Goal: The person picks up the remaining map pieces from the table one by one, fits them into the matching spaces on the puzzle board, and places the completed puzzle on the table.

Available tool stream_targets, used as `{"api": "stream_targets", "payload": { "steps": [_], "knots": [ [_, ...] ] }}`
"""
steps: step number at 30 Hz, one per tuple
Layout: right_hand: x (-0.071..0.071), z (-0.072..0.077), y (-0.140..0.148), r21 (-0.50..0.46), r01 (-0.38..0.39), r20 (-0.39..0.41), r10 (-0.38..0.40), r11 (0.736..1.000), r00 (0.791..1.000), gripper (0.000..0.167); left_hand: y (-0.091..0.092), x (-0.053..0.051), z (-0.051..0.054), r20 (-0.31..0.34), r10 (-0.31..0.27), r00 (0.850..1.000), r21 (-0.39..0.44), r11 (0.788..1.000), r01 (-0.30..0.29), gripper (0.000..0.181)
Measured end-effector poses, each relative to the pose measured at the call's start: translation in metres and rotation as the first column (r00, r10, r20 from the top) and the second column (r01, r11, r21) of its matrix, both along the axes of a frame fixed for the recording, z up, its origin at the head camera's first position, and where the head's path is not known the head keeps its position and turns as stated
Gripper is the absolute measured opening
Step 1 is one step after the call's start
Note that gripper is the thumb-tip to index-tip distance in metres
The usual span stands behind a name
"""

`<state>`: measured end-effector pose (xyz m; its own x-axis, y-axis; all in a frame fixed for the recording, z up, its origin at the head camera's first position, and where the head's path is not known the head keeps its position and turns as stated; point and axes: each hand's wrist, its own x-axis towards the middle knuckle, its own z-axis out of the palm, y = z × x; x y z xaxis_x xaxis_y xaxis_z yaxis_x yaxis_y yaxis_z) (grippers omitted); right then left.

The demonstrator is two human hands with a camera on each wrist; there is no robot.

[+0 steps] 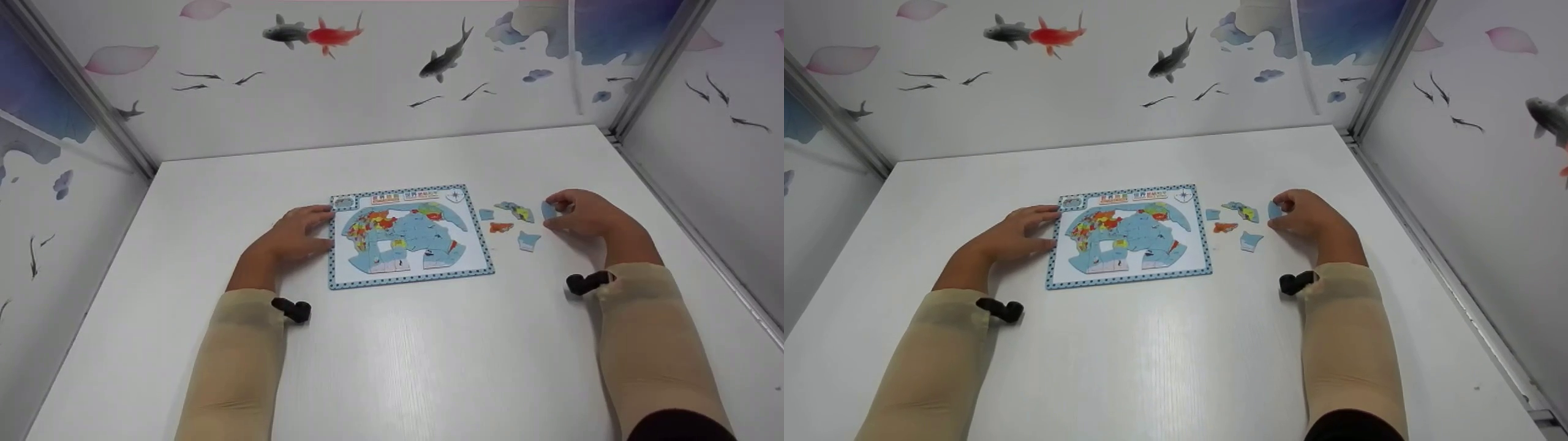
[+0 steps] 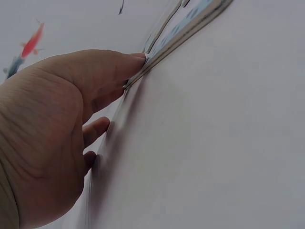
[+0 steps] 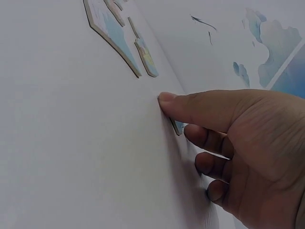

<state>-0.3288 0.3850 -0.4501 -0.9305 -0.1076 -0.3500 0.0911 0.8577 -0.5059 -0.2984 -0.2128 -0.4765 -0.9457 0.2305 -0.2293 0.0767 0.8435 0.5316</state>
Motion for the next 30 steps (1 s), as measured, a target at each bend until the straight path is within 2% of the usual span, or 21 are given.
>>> {"api": "stream_targets", "payload": {
  "steps": [6,14,20,25,30],
  "knots": [
    [0.002,0.004,-0.006,-0.009,0.036,-0.027,-0.036,0.999,0.999,0.073,-0.002,-0.001,0.000,-0.002,-0.002,1.000,0.006,1.000,0.002,0.073],
    [0.000,0.012,-0.018,-0.026,0.035,-0.088,-0.037,0.999,0.995,0.071,0.000,-0.001,-0.001,-0.001,-0.015,1.000,0.010,1.000,0.015,0.073],
    [0.000,0.023,-0.041,-0.062,0.017,-0.156,-0.027,0.998,0.987,0.071,-0.001,0.000,-0.001,-0.012,-0.034,0.999,-0.001,0.999,0.034,0.072],
    [0.005,0.035,-0.067,-0.086,0.021,-0.195,-0.037,0.996,0.980,0.067,-0.003,-0.001,-0.004,-0.008,-0.020,1.000,0.008,1.000,0.020,0.073],
    [0.009,0.043,-0.087,-0.087,-0.013,-0.223,-0.007,0.996,0.975,0.067,-0.002,-0.001,-0.004,-0.009,-0.009,1.000,0.013,1.000,0.010,0.073]
  ]
}}
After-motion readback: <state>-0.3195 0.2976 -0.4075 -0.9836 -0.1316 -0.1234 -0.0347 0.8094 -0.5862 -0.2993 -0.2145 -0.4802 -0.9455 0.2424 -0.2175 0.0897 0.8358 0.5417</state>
